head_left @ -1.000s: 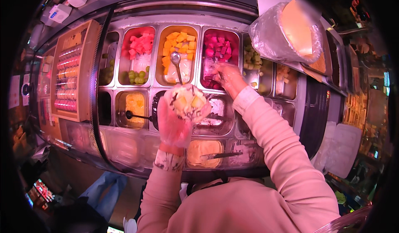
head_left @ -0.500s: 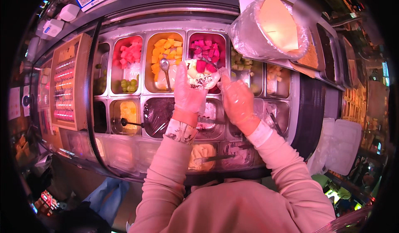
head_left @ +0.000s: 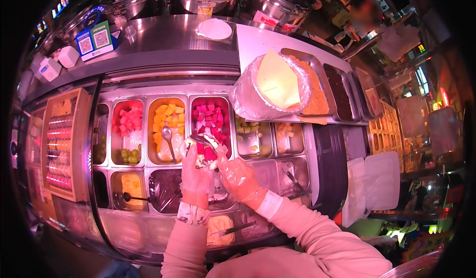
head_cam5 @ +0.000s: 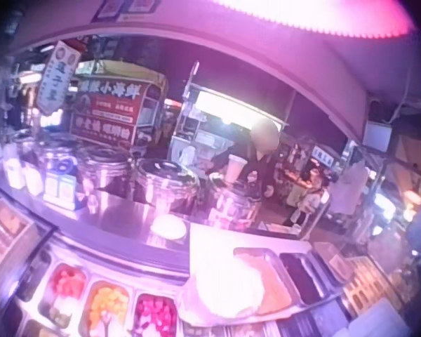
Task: The person scoops a white base into a plastic bag, adds various toppings including fruits and powders, then seals the bag and hands it to a customer. The person then retrieves a cup and prepares to serve a drink.
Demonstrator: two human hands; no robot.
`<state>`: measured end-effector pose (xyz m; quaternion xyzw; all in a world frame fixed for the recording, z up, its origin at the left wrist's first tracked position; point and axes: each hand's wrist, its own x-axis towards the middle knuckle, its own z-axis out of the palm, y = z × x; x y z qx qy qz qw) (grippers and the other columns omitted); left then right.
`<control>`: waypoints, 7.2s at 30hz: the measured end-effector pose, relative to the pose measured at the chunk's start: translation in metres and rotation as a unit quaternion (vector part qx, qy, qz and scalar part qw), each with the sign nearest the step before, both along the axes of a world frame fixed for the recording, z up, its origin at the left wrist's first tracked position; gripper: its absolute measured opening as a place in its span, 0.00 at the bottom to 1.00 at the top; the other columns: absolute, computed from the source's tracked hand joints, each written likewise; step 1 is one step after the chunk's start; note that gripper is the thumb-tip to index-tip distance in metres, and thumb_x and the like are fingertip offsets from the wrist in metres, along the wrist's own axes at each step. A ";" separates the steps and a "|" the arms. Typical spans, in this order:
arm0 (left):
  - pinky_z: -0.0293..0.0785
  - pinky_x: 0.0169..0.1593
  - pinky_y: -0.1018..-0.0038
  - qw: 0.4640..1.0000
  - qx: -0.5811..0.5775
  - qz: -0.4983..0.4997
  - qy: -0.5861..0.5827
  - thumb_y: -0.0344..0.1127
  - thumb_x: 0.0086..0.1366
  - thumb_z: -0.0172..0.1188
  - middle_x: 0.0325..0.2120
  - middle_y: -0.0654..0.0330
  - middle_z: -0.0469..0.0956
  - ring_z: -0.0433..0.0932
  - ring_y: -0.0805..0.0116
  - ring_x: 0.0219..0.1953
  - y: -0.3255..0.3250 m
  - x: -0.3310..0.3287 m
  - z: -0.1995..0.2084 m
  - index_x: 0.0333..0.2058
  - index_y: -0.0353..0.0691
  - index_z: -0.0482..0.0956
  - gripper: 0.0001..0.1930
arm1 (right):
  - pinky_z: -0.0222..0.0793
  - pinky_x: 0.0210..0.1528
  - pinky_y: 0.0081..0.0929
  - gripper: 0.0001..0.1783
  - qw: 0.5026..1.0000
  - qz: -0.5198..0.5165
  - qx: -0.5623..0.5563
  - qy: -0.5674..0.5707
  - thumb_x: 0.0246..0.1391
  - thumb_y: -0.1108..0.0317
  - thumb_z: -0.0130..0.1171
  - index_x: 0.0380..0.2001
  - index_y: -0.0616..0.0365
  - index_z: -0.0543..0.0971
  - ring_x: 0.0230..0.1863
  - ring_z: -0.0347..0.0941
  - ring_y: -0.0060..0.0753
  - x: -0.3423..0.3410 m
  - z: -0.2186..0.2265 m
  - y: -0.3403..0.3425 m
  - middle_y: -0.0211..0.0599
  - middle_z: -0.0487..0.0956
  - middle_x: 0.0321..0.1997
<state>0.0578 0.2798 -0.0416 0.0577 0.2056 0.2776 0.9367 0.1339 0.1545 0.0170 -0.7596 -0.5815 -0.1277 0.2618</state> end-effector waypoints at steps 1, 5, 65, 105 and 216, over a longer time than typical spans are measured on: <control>0.76 0.63 0.49 1.000 0.024 0.005 0.009 0.40 0.76 0.55 0.54 0.46 0.79 0.79 0.45 0.57 -0.001 -0.002 0.005 0.61 0.35 0.69 0.21 | 0.71 0.30 0.34 0.35 1.000 -0.003 -0.001 0.006 0.47 0.79 0.61 0.63 0.69 0.74 0.27 0.70 0.36 -0.003 0.000 0.000 0.36 0.70 0.26; 0.80 0.59 0.52 0.995 0.072 0.049 0.039 0.38 0.76 0.55 0.52 0.48 0.80 0.81 0.49 0.54 0.003 -0.011 0.010 0.61 0.36 0.69 0.20 | 0.73 0.30 0.32 0.28 0.999 0.001 0.026 0.041 0.51 0.78 0.63 0.59 0.65 0.78 0.28 0.76 0.37 -0.009 -0.005 0.004 0.38 0.78 0.28; 0.78 0.59 0.42 0.998 0.047 0.011 0.029 0.60 0.75 0.51 0.54 0.55 0.79 0.78 0.53 0.58 0.134 -0.074 -0.001 0.57 0.42 0.74 0.28 | 0.70 0.26 0.33 0.20 0.883 0.070 -0.082 0.457 0.63 0.68 0.62 0.57 0.64 0.80 0.21 0.74 0.28 0.024 0.018 0.127 0.30 0.84 0.27; 0.73 0.63 0.40 0.991 0.064 0.112 0.039 0.44 0.66 0.69 0.60 0.55 0.73 0.71 0.51 0.64 0.093 -0.173 -0.004 0.64 0.50 0.69 0.30 | 0.74 0.28 0.37 0.12 0.719 -0.228 -0.192 0.628 0.56 0.64 0.62 0.35 0.62 0.85 0.28 0.81 0.42 -0.019 -0.157 0.241 0.46 0.83 0.30; 0.79 0.57 0.48 0.989 0.037 0.140 0.028 0.54 0.75 0.55 0.57 0.59 0.76 0.76 0.54 0.59 0.097 -0.122 -0.038 0.61 0.49 0.71 0.23 | 0.69 0.27 0.37 0.39 0.989 0.148 -0.029 -0.013 0.46 0.77 0.62 0.66 0.70 0.69 0.23 0.71 0.37 -0.076 -0.051 0.093 0.34 0.71 0.23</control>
